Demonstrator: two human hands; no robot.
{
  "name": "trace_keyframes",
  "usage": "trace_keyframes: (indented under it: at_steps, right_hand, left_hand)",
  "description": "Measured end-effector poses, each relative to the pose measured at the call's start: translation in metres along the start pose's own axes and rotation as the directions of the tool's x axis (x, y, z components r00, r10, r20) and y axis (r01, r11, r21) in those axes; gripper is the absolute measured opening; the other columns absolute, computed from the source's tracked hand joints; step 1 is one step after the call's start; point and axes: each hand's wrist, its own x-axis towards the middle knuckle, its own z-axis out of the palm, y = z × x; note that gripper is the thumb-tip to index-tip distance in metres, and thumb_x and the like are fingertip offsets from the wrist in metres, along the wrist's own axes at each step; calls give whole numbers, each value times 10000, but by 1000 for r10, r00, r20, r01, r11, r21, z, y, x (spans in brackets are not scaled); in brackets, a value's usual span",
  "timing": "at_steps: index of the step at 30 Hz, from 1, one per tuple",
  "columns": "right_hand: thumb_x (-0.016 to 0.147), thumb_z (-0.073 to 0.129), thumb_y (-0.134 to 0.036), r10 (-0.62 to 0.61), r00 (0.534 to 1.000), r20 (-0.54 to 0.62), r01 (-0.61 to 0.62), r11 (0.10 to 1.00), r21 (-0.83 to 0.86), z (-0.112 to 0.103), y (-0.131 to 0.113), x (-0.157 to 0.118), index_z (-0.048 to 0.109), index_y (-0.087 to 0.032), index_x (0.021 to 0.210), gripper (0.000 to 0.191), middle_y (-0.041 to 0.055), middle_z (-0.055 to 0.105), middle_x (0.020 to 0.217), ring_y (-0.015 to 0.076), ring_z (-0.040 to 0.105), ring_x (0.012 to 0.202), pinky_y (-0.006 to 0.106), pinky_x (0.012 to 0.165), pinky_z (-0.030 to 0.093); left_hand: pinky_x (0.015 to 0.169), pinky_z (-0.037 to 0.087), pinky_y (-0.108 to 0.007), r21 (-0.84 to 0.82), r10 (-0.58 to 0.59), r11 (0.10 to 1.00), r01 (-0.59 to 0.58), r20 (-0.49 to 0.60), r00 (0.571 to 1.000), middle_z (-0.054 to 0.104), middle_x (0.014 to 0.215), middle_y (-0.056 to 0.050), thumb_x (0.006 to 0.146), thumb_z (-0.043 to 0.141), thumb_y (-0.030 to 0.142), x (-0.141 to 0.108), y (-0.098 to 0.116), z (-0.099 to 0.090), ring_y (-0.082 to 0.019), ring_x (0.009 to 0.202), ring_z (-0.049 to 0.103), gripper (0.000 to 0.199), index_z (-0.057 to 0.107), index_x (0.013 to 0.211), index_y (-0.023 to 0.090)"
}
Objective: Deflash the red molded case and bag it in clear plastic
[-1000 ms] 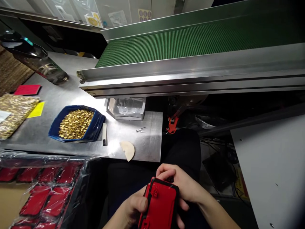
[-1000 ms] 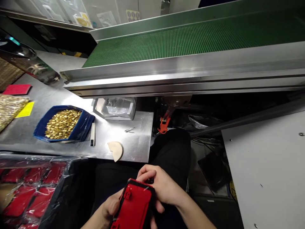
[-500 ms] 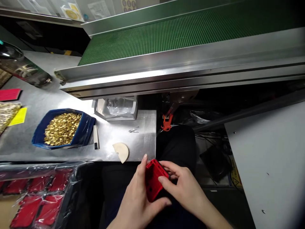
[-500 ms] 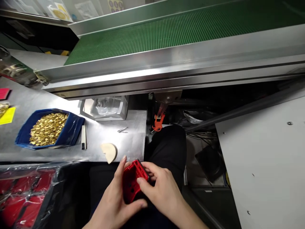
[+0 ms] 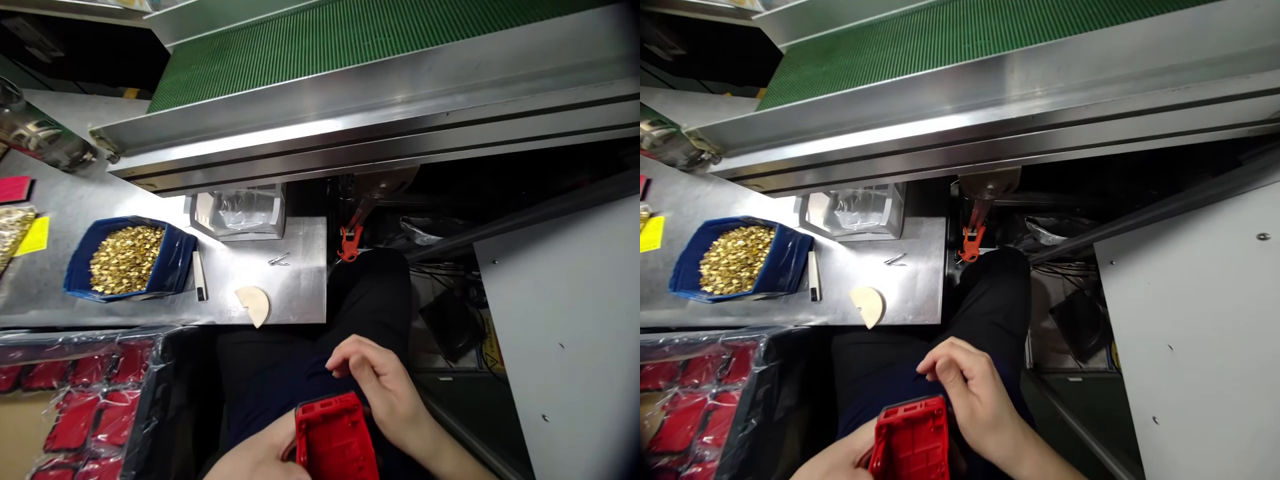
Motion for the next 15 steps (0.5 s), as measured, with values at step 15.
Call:
trace_keyframes:
  at_steps: [15]
  right_hand:
    - [1060, 451, -469, 79, 996, 45, -90, 933, 349, 23, 13, 2, 575, -185, 671, 497, 53, 700, 721, 154, 641, 684, 274, 693, 502]
  left_hand:
    - [815, 530, -349, 62, 4, 998, -15, 170, 985, 597, 791, -43, 650, 825, 618, 11, 3, -1, -214, 781, 561, 606, 716, 966, 112]
